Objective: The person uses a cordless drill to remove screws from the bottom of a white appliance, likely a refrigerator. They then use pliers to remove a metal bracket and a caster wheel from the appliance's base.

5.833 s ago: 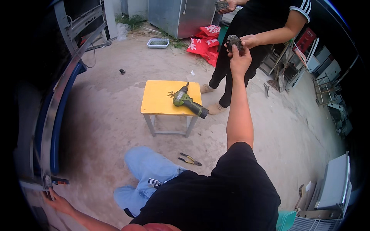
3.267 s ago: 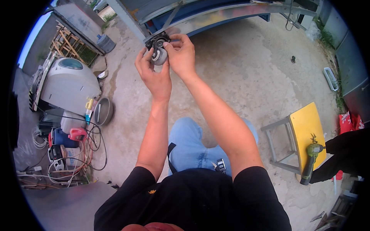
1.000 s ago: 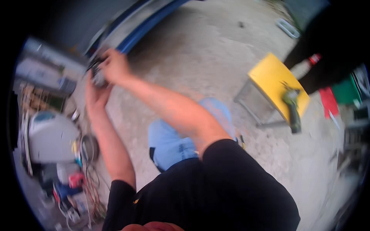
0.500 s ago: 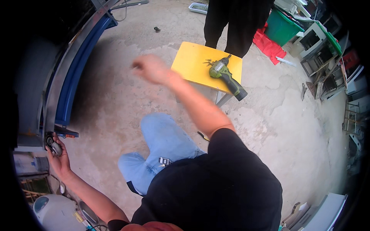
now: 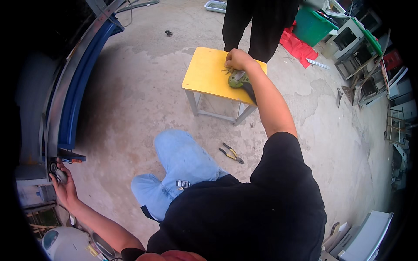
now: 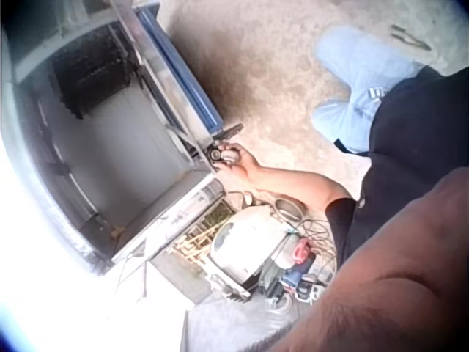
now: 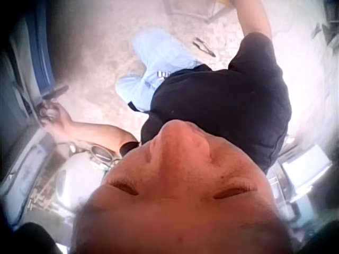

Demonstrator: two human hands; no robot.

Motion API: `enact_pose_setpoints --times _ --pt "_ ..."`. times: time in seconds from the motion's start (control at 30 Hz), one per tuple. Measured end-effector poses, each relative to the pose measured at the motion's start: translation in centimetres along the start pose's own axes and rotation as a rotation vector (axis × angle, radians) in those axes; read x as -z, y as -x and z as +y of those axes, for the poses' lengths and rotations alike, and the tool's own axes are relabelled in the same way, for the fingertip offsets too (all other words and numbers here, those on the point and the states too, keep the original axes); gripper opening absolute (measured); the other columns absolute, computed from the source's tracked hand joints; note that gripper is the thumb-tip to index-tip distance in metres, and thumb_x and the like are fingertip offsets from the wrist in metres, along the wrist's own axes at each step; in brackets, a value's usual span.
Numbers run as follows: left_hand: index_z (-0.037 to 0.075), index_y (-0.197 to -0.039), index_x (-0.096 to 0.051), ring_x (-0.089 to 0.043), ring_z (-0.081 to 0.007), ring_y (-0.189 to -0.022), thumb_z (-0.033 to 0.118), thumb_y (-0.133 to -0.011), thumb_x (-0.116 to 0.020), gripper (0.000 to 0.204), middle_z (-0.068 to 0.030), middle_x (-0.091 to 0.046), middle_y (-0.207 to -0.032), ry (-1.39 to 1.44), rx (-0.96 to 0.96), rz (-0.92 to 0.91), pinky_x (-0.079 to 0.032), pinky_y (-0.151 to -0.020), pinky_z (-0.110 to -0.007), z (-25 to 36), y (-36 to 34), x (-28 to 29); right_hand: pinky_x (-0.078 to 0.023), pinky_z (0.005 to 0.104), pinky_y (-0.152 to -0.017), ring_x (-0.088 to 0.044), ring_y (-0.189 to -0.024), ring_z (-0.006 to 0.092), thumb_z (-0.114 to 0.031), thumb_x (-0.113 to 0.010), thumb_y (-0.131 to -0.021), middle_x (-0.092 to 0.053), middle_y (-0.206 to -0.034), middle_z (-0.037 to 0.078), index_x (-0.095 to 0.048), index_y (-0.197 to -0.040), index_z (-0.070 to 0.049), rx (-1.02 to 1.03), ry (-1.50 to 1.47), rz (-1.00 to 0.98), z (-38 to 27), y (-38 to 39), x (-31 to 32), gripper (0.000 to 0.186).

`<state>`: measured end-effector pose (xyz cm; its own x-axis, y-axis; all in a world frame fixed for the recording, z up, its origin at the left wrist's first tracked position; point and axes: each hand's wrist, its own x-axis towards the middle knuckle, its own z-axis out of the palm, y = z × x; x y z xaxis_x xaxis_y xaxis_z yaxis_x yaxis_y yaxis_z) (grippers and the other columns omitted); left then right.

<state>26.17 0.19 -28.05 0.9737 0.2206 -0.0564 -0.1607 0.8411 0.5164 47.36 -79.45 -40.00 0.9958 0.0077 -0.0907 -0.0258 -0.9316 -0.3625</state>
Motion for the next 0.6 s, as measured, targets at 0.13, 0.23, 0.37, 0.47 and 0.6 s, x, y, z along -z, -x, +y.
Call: enact_pose_setpoints --times 0.13,0.23,0.37,0.47,0.6 --pt "-0.005 -0.157 -0.028 -0.057 -0.0324 -0.127 0.011 -0.103 -0.061 0.066 -0.0261 -0.045 -0.154 -0.017 -0.004 -0.005 -0.051 -0.105 -0.041 -0.1 -0.2 0.1 -0.057 0.0405 -0.084 -0.074 -0.092 0.0325 -0.02 -0.077 -0.081 -0.076 -0.096 0.018 -0.079 -0.098 -0.003 0.024 0.12 -0.026 -0.6 0.0 -0.4 0.024" --pt "-0.006 -0.157 -0.028 -0.057 -0.0323 -0.127 0.01 -0.103 -0.061 0.065 -0.026 -0.045 -0.154 -0.027 -0.013 -0.009 -0.051 -0.104 -0.041 0.1 -0.1 0.1 -0.057 0.0403 -0.084 -0.074 -0.092 0.0328 -0.021 -0.076 -0.083 -0.076 -0.096 0.019 -0.079 -0.101 -0.001 0.055 0.085 0.018 -1.1 -0.2 0.2 0.027" --pt "-0.006 -0.157 -0.028 -0.057 -0.0321 -0.125 0.01 -0.103 -0.062 0.066 -0.026 -0.045 -0.154 -0.036 -0.011 -0.009 -0.052 -0.104 -0.041 0.0 -0.1 -0.2 -0.058 0.0388 -0.072 -0.073 -0.079 0.0273 -0.021 -0.073 -0.087 -0.075 -0.087 0.017 -0.076 -0.104 0.004 -0.005 -0.242 0.284 5.5 -0.9 2.0 0.03" --pt "-0.006 -0.157 -0.027 -0.057 -0.0318 -0.124 0.009 -0.102 -0.062 0.067 -0.0259 -0.045 -0.154 -0.042 -0.016 -0.008 -0.052 -0.104 -0.041 0.0 0.0 0.1 -0.053 0.0327 -0.054 -0.065 -0.061 0.0171 -0.019 -0.073 -0.09 -0.068 -0.072 0.008 -0.076 -0.093 0.001 -0.325 -0.537 0.296 9.8 -0.5 2.2 0.02" --pt "-0.006 -0.157 -0.026 -0.057 -0.0316 -0.124 0.008 -0.102 -0.062 0.068 -0.0256 -0.045 -0.154 -0.039 -0.012 -0.023 -0.052 -0.104 -0.041 -0.3 -0.4 0.1 -0.043 0.0295 -0.044 -0.058 -0.051 0.0156 -0.016 -0.069 -0.096 -0.063 -0.066 0.006 -0.069 -0.077 0.0 -0.55 -0.672 0.336 13.6 0.5 0.1 0.025"
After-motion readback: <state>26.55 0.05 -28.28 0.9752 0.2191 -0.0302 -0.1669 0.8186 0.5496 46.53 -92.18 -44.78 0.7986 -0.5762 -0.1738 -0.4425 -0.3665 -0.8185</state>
